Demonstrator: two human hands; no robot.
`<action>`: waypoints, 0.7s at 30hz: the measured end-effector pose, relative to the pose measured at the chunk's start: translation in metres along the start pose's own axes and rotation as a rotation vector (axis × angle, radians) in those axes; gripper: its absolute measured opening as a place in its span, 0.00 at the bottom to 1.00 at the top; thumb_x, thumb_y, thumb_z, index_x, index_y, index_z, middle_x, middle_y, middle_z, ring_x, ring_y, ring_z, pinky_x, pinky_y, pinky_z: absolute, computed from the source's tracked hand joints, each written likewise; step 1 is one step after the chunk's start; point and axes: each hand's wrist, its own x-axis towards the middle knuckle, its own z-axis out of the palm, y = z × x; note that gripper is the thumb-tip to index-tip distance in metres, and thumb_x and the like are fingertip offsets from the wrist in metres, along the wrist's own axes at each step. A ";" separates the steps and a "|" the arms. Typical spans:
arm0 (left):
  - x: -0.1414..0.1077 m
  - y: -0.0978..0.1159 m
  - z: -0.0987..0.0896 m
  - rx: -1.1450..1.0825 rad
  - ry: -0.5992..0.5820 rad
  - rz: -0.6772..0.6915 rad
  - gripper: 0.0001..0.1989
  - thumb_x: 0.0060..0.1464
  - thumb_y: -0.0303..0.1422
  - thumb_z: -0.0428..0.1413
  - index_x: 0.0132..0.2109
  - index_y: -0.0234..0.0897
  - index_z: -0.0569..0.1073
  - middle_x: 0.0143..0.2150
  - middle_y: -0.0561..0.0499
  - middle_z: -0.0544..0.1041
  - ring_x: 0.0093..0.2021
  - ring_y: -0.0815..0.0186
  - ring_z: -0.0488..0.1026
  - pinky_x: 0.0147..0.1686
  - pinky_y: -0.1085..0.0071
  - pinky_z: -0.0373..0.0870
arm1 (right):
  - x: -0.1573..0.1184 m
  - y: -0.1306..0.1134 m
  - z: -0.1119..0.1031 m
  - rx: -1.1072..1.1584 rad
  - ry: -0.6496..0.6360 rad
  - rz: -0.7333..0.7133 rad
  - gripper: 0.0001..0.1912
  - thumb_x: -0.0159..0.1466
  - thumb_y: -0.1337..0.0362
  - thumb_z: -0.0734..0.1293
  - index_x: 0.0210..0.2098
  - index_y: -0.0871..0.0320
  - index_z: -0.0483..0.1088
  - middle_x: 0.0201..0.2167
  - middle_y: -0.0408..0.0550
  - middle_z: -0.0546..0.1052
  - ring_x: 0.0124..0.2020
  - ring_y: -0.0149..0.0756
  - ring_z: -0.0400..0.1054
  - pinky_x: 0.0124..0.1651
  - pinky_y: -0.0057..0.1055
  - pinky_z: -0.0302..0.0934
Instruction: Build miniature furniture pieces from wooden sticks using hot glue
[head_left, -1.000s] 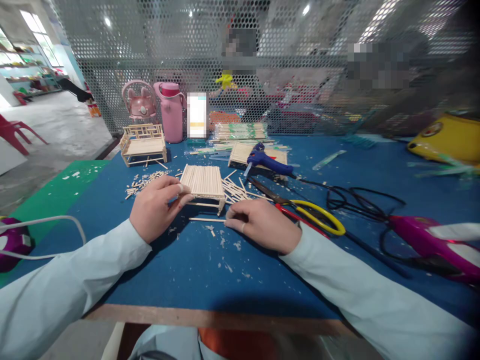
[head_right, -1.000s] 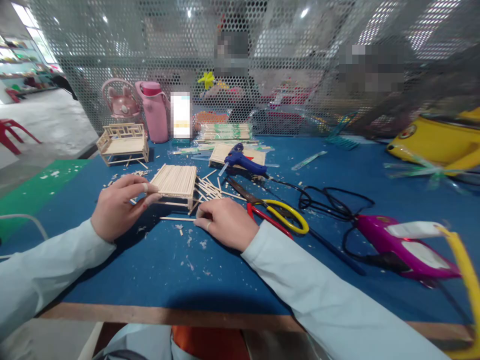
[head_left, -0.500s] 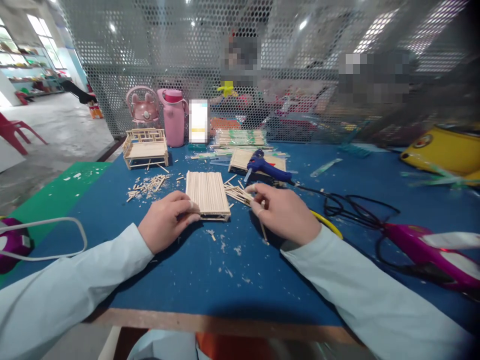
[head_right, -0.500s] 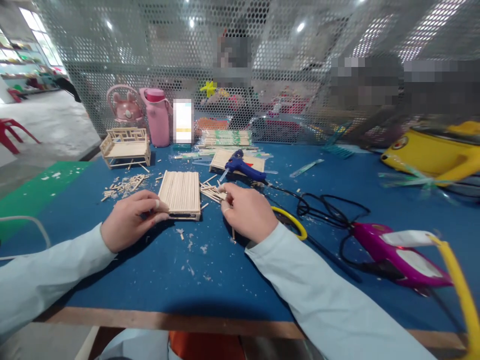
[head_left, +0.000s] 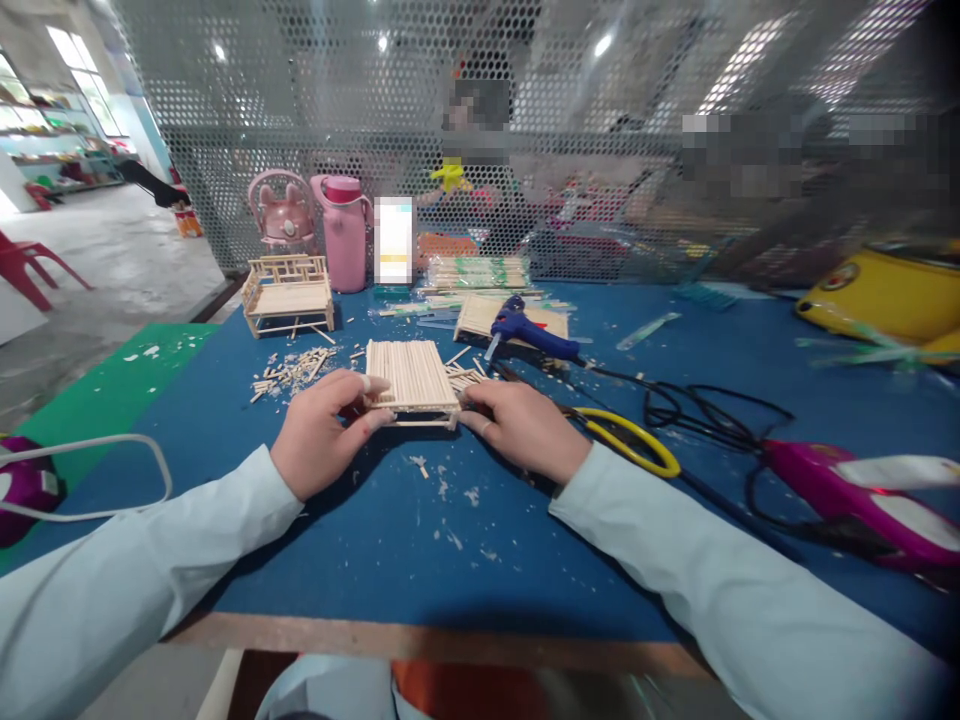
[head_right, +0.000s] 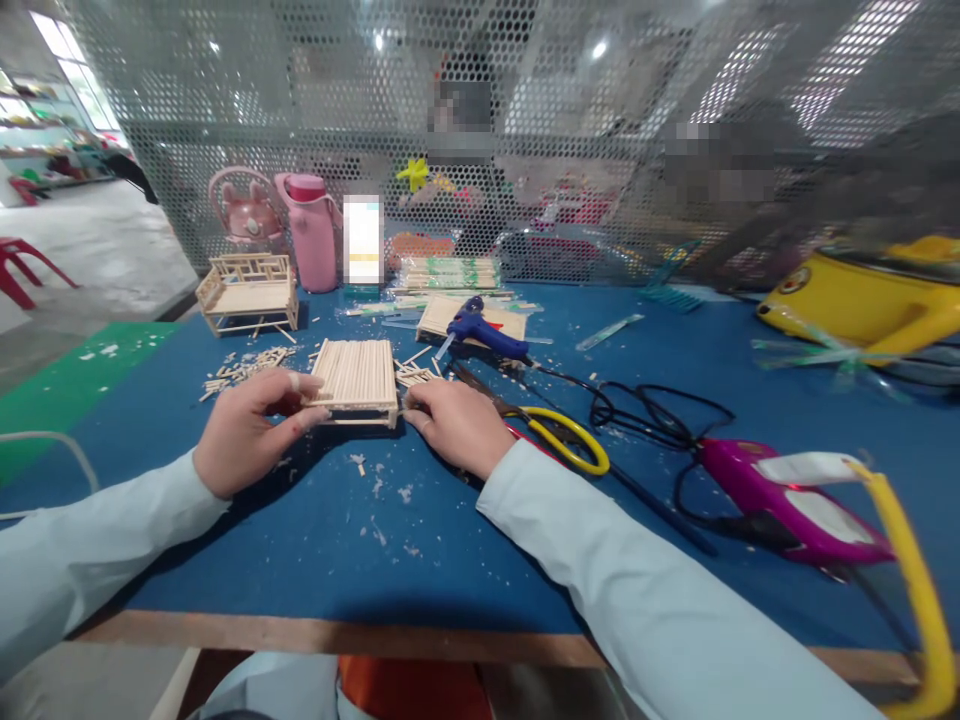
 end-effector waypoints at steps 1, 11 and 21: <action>0.000 0.000 0.000 -0.013 -0.003 -0.004 0.07 0.50 0.30 0.57 0.38 0.35 0.72 0.30 0.52 0.74 0.27 0.71 0.68 0.28 0.73 0.68 | 0.000 0.000 -0.001 -0.044 0.007 0.049 0.07 0.60 0.63 0.62 0.30 0.56 0.71 0.29 0.47 0.77 0.30 0.35 0.68 0.27 0.29 0.53; -0.004 0.003 0.003 -0.036 -0.225 0.029 0.06 0.52 0.31 0.55 0.37 0.36 0.75 0.35 0.49 0.72 0.33 0.68 0.70 0.35 0.69 0.70 | -0.011 0.003 -0.009 0.030 0.274 0.033 0.13 0.57 0.70 0.60 0.41 0.60 0.71 0.30 0.50 0.75 0.28 0.35 0.67 0.28 0.30 0.58; -0.001 -0.005 -0.006 -0.275 -0.368 -0.127 0.15 0.47 0.28 0.57 0.44 0.34 0.65 0.38 0.48 0.74 0.33 0.69 0.75 0.37 0.69 0.73 | -0.011 -0.004 -0.001 0.206 0.368 -0.388 0.09 0.61 0.67 0.62 0.34 0.60 0.75 0.30 0.49 0.75 0.31 0.31 0.69 0.35 0.27 0.63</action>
